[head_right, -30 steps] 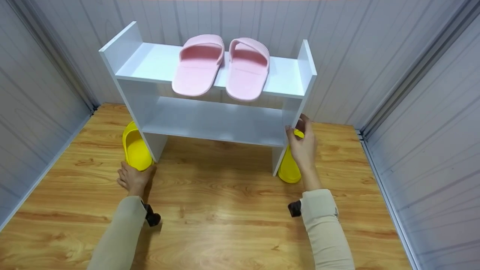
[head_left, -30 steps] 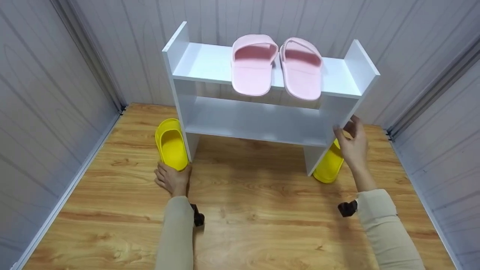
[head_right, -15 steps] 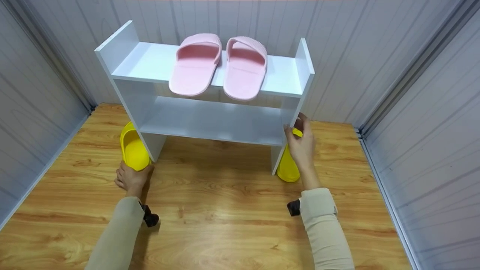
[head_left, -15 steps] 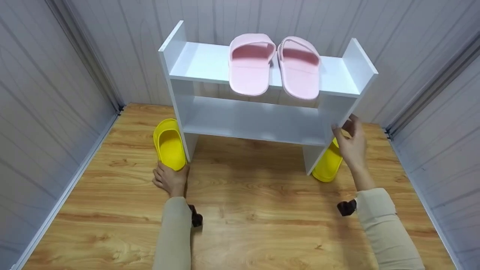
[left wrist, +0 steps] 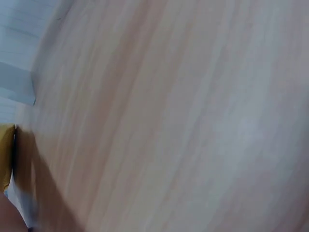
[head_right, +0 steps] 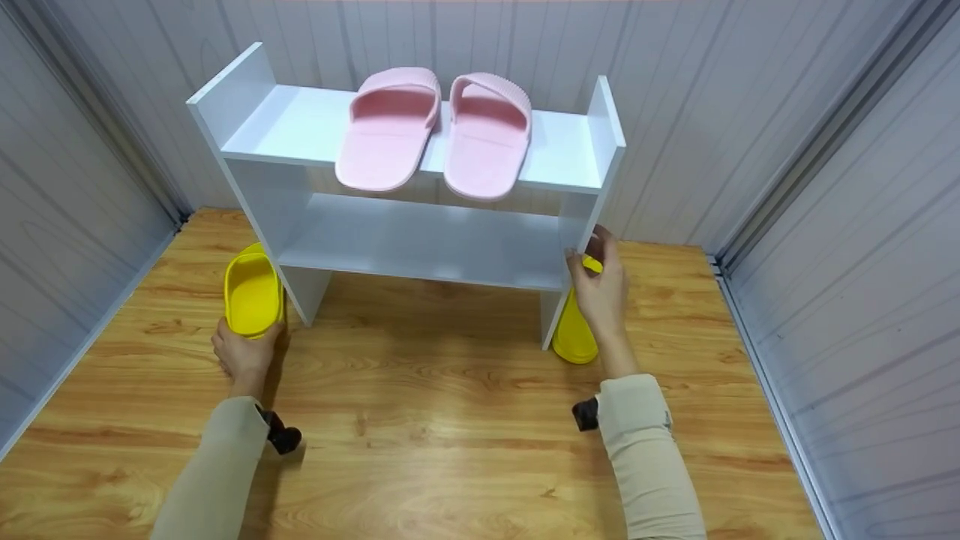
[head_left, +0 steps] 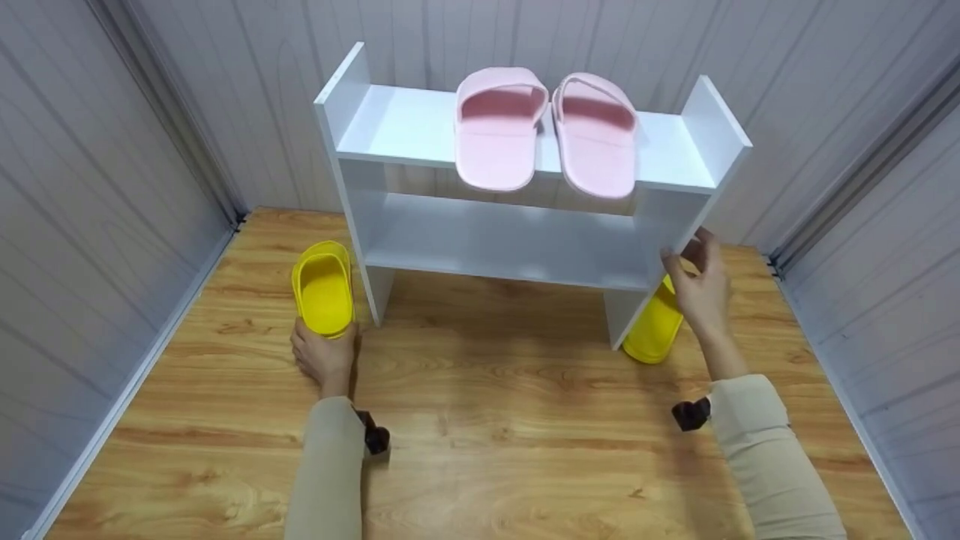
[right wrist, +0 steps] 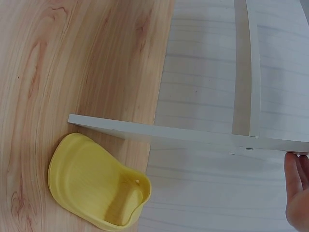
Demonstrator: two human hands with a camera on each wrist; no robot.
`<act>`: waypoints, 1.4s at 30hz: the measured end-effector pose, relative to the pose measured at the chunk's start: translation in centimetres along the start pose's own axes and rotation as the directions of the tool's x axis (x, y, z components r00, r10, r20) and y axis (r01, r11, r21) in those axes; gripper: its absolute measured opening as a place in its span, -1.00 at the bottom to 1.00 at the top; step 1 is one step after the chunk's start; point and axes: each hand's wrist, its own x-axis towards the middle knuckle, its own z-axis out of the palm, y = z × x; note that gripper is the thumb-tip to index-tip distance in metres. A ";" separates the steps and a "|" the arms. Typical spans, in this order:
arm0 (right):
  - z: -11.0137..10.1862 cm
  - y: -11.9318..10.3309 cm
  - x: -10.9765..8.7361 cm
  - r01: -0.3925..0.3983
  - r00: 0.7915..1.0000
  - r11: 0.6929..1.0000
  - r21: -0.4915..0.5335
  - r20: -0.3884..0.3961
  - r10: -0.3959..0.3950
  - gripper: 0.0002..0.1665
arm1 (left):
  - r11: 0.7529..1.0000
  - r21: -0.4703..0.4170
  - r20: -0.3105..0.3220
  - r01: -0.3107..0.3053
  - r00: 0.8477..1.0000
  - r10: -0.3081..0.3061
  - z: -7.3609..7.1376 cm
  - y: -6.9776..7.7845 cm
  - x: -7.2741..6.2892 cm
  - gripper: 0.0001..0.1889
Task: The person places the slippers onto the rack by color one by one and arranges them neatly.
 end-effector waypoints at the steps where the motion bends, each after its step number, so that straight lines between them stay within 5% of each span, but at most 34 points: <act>1: 0.0 0.1 0.0 0.005 1.000 1.000 0.003 -0.003 -0.005 -0.41 | 1.000 -0.007 0.001 0.003 1.000 -0.003 -0.2 0.1 0.2 -0.09; 17: 0.1 0.1 0.0 0.005 1.000 1.000 0.031 -0.003 -0.005 -0.42 | 0.994 -0.087 0.051 0.058 0.997 -0.054 -4.2 1.5 3.3 -0.09; 24: 0.1 0.2 0.1 0.005 1.000 0.999 0.035 -0.001 -0.005 -0.41 | 0.993 -0.118 0.029 0.023 0.999 -0.019 -6.1 2.2 4.7 -0.17; 31: 0.0 0.2 0.0 0.013 1.000 1.000 0.024 -0.007 -0.013 -0.42 | 0.992 -0.126 0.077 -0.024 0.996 0.034 -8.3 2.8 5.7 -0.22; 42: 0.0 0.2 0.0 0.018 1.000 1.000 0.021 0.002 -0.018 -0.42 | 0.990 -0.144 0.130 0.004 0.991 0.014 -11.2 3.3 6.6 -0.21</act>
